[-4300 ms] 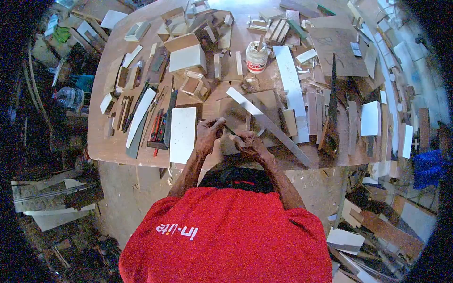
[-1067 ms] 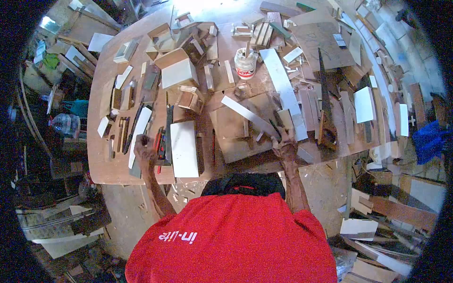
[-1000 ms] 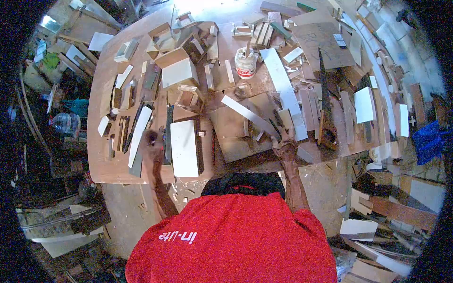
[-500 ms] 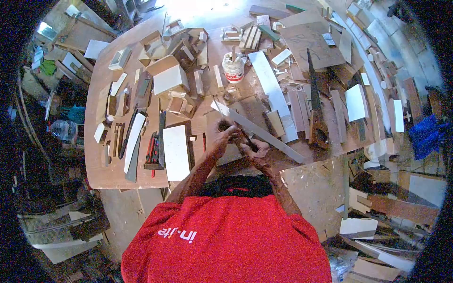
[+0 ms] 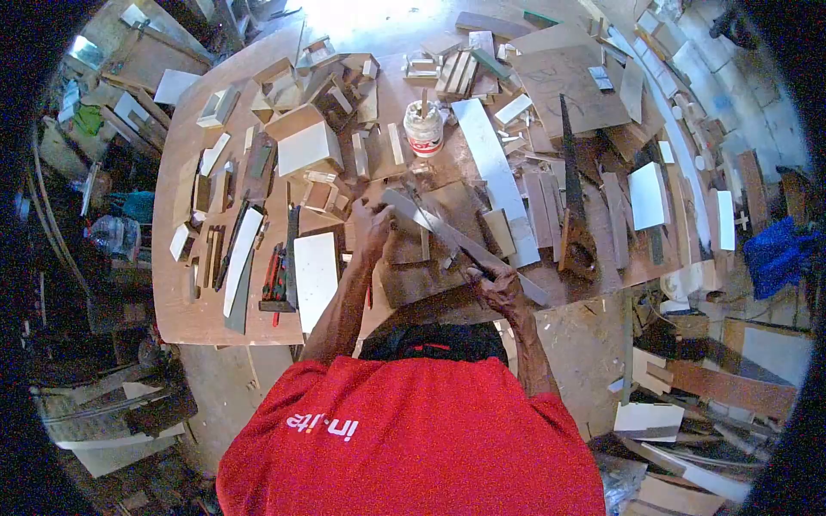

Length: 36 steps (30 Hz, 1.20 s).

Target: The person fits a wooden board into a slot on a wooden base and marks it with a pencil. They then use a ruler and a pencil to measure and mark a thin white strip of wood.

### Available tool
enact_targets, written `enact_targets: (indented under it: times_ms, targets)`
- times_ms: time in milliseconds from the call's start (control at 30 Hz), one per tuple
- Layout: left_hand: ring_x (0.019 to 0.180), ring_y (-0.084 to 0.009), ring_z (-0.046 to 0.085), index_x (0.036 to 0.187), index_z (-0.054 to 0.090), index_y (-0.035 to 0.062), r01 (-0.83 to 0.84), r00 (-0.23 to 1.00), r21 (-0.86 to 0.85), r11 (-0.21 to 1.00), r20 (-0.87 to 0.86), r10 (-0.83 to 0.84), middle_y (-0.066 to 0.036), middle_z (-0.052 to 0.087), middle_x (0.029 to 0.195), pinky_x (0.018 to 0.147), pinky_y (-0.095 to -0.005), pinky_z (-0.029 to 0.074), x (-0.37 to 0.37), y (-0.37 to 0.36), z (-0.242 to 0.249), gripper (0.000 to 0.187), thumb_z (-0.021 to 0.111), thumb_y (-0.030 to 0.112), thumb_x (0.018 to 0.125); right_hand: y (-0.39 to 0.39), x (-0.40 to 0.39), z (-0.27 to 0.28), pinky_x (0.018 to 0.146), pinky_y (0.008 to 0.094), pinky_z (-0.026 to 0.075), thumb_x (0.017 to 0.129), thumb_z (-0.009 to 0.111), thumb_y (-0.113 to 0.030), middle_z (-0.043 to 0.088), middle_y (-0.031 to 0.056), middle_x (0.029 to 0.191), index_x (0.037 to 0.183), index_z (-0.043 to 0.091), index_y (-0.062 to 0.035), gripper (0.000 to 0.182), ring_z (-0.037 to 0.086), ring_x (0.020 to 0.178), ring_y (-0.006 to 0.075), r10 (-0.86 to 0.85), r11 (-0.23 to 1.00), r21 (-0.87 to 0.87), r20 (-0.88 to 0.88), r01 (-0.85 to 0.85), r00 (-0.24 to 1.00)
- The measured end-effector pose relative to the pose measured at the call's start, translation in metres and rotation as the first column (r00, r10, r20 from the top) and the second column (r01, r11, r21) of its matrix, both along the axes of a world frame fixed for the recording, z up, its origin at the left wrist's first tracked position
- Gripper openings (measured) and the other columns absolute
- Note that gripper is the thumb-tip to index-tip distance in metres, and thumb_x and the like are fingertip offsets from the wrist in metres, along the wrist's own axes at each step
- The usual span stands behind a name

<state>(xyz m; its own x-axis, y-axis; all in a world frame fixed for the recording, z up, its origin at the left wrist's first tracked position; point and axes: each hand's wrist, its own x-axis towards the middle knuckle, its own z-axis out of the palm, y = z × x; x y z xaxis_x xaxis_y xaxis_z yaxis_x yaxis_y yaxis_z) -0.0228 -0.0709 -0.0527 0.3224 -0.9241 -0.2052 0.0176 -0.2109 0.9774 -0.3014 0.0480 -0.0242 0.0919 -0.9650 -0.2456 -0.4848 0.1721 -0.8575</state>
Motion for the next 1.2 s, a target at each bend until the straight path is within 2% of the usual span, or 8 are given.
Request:
enact_targets:
  times_ms: [133,267,333,500,667,933,1000,1200]
  targets:
    - [0.087,-0.0213,0.061,0.122,0.039,-0.0099,-0.005,0.994,0.055,0.998,0.111,-0.001,-0.014,0.062,0.097,0.074,-0.0291,0.05,-0.005,-0.002,0.028,0.058,0.07,0.009,0.076,-0.005,0.001,0.008,0.06,0.0274,0.046,0.091,0.064,-0.022,0.063,-0.0002,0.071,0.091,0.069,-0.0012,0.022,0.055,0.066,0.0091,0.039,0.999,-0.013,0.062,-0.038,0.997]
    - [0.083,-0.0177,0.063,0.109,0.053,-0.0059,0.115,0.973,0.111,0.987,-0.213,-0.089,-0.012,0.063,0.097,0.07,-0.0293,0.053,-0.002,-0.005,0.029,0.032,0.063,0.004,0.08,-0.008,-0.003,0.015,0.059,0.0272,0.046,0.09,0.064,-0.022,0.064,-0.0005,0.073,0.092,0.07,-0.001,0.022,0.056,0.066,0.0086,0.073,0.991,-0.106,-0.101,-0.083,0.992]
    - [0.081,-0.017,0.063,0.105,0.057,-0.0034,0.156,0.916,0.078,0.985,-0.383,-0.115,-0.011,0.064,0.098,0.069,-0.0302,0.054,-0.002,-0.006,0.029,0.023,0.06,0.003,0.083,-0.009,-0.007,0.012,0.059,0.0272,0.046,0.089,0.065,-0.023,0.064,-0.0016,0.074,0.097,0.072,-0.002,0.023,0.056,0.066,0.0085,0.058,0.996,0.06,0.031,-0.06,0.998]
    - [0.077,-0.0158,0.064,0.111,0.056,0.0083,0.148,0.76,0.071,0.986,-0.646,-0.067,-0.004,0.065,0.098,0.07,-0.0311,0.055,-0.008,0.001,0.046,0.02,0.049,0.007,0.092,-0.015,-0.006,0.039,0.055,0.0262,0.045,0.09,0.065,-0.022,0.061,-0.0036,0.068,0.098,0.072,-0.0032,0.022,0.054,0.061,0.0072,0.037,0.997,0.062,0.111,-0.044,0.993]
    - [0.077,-0.013,0.064,0.115,0.056,0.0116,0.184,0.746,0.043,0.982,-0.657,-0.111,-0.002,0.066,0.096,0.07,-0.0295,0.055,-0.006,0.0,0.04,0.021,0.052,0.015,0.094,-0.03,-0.019,0.021,0.063,0.0311,0.051,0.086,0.07,-0.032,0.072,0.0095,0.08,0.103,0.072,-0.0043,0.032,0.063,0.069,0.0127,0.079,0.993,0.085,-0.029,-0.076,0.996]
    - [0.087,-0.0179,0.066,0.107,0.062,0.0079,0.179,0.828,-0.03,0.983,-0.536,-0.167,-0.005,0.067,0.102,0.078,-0.0339,0.054,-0.01,0.001,0.034,0.021,0.053,0.024,0.098,-0.045,-0.028,0.049,0.06,0.0308,0.05,0.086,0.068,-0.038,0.07,0.0103,0.074,0.099,0.073,-0.0042,0.036,0.063,0.064,0.0139,0.165,0.982,0.109,-0.068,-0.157,0.984]
    - [0.089,-0.0179,0.066,0.106,0.062,0.0081,0.155,0.796,-0.005,0.988,-0.592,-0.128,-0.006,0.067,0.101,0.081,-0.0361,0.055,-0.008,-0.001,0.029,0.02,0.053,0.024,0.098,-0.048,-0.029,0.048,0.057,0.0276,0.047,0.091,0.064,-0.031,0.067,0.0015,0.071,0.105,0.071,-0.0033,0.032,0.057,0.063,0.0073,0.237,0.968,0.101,-0.067,-0.229,0.969]
    - [0.088,-0.0169,0.066,0.109,0.06,0.0048,0.132,0.85,-0.063,0.989,-0.506,-0.146,-0.006,0.067,0.098,0.079,-0.0348,0.057,-0.01,0.004,0.045,0.018,0.054,0.018,0.098,-0.051,-0.028,0.057,0.064,0.0307,0.05,0.089,0.066,-0.031,0.072,0.0076,0.08,0.106,0.072,-0.0042,0.032,0.061,0.068,0.0101,0.235,0.971,0.08,-0.16,-0.224,0.959]
